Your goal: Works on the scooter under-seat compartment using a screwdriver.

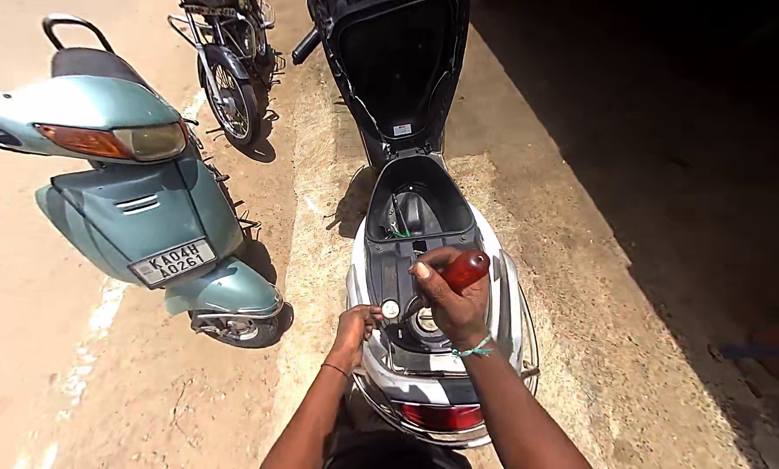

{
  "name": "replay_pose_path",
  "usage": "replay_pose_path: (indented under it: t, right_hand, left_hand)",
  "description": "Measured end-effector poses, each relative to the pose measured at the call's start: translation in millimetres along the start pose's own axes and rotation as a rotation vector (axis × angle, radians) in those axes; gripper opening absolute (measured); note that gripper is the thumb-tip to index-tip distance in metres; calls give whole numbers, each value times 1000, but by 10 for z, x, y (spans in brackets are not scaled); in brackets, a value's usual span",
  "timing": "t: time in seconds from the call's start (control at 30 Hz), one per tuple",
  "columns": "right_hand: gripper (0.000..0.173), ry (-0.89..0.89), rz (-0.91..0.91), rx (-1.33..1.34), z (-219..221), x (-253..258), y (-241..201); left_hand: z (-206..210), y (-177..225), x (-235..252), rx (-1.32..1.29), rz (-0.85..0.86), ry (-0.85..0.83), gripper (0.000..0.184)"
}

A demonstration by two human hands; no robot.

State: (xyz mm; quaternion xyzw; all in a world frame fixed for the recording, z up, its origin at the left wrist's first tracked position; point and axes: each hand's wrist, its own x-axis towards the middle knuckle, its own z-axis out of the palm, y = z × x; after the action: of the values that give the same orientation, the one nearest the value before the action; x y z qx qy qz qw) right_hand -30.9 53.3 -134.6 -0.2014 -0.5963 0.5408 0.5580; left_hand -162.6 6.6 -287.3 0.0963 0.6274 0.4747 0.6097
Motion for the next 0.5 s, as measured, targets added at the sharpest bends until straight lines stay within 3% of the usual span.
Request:
replay_pose_path:
  t: [0.23, 0.5]
  right_hand:
    - [6, 11, 13, -11, 85, 21, 311]
    - [8, 30, 31, -23, 91, 29, 373]
  left_hand:
    - [-191, -20, -42, -167, 22, -51, 23]
    - [-350, 29, -147, -383, 18, -123, 29]
